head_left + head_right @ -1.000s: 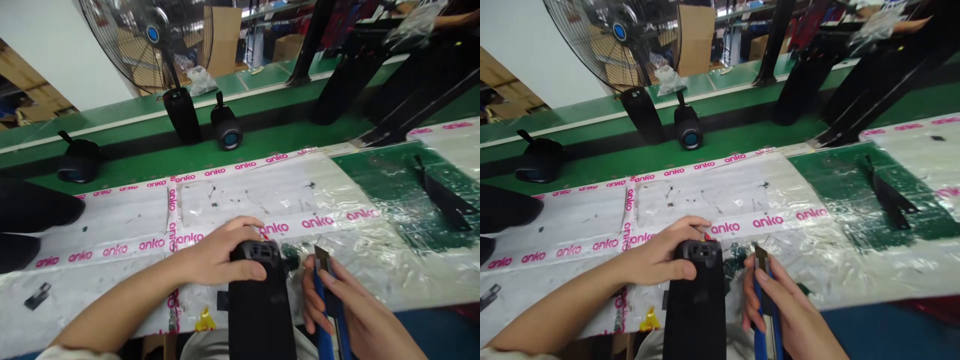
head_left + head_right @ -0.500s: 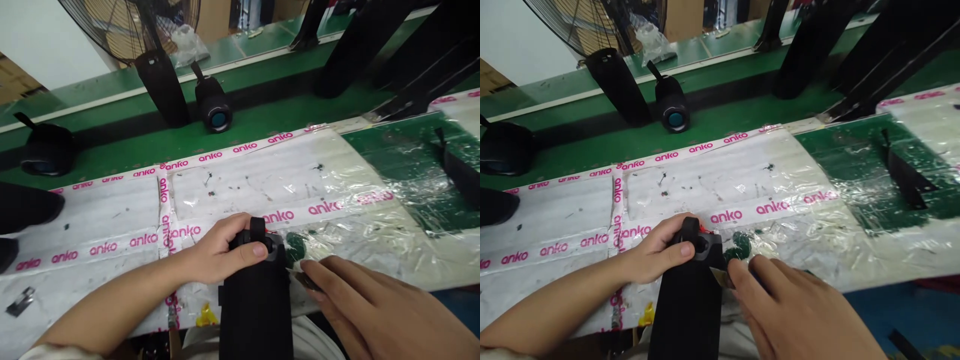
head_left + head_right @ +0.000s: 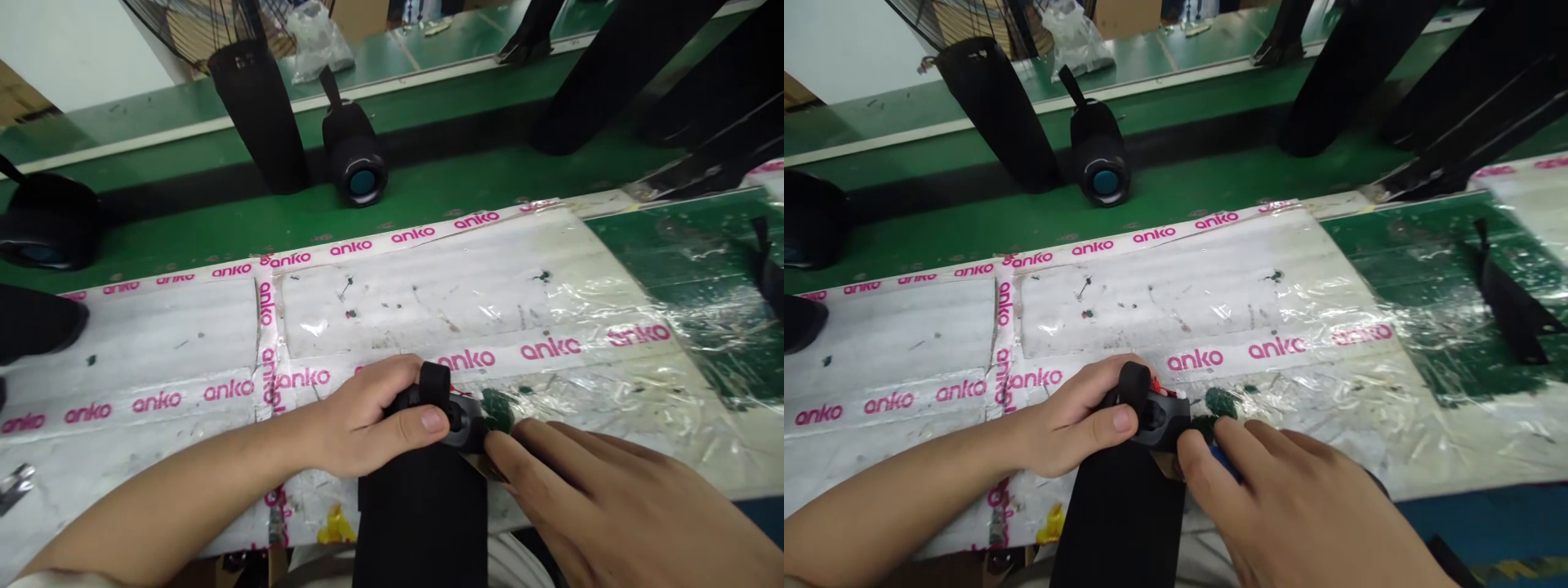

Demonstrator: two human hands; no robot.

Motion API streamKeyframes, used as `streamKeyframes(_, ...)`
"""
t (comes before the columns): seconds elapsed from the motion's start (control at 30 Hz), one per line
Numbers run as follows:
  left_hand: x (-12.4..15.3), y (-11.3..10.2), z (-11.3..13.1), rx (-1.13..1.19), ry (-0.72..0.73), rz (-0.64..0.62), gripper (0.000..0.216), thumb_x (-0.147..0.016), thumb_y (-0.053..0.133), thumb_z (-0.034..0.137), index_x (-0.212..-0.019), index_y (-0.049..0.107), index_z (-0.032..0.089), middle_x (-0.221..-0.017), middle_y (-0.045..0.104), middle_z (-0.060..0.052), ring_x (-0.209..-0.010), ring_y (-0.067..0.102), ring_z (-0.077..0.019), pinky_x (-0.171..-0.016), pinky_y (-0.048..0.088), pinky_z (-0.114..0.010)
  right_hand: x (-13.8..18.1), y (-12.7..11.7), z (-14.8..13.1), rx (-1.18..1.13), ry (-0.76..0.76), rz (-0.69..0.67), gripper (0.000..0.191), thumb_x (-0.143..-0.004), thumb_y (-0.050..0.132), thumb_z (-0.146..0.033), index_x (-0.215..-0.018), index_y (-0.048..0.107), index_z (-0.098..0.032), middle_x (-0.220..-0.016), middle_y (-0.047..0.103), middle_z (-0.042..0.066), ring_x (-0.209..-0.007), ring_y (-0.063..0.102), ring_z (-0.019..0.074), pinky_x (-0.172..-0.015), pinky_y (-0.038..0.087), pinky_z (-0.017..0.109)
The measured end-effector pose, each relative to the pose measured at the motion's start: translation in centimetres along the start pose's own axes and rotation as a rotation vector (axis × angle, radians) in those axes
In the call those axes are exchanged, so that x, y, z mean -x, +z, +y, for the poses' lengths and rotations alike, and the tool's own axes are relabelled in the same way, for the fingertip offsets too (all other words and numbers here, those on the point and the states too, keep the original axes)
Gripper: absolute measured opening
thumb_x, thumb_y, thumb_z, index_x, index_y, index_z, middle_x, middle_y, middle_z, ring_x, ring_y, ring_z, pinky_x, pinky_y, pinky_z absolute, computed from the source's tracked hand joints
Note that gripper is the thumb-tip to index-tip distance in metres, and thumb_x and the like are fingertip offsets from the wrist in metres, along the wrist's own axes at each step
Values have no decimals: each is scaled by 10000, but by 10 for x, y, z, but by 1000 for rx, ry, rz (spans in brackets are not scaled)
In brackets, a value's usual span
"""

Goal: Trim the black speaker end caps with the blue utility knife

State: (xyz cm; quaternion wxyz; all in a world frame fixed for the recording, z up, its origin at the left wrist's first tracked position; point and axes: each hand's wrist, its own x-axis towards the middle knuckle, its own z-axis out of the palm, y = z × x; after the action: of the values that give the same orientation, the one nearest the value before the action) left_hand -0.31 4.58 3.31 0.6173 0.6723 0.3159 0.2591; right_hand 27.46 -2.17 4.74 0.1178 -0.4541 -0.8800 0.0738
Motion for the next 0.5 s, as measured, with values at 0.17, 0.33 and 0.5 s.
streamKeyframes(0.17,-2,-1,1,2,18,-8,338,-1101,611,522,-983,585,206,-915,600,-29,-832,582,-182,-770,488,-315,0,7,4,34,-22,-13,344,-941,704,-298,-1282,734,-266,-793,670,54,-652,630,254,-549,489,345)
streamKeyframes(0.33,-3,-1,1,-5,31,-4,326,-1093,616,504,-954,578,212,-895,605,-25,-807,585,-180,-743,493,-305,-8,7,2,76,-43,-31,362,-918,700,-289,-1278,722,-273,-782,656,50,-628,614,249,-538,469,346)
streamKeyframes(0.5,-3,-2,2,-12,34,-12,353,-1108,599,531,-959,588,211,-888,615,-25,-804,595,-176,-730,503,-296,-14,3,0,121,-66,-43,381,-892,696,-280,-1273,708,-280,-772,640,44,-605,595,245,-529,446,348)
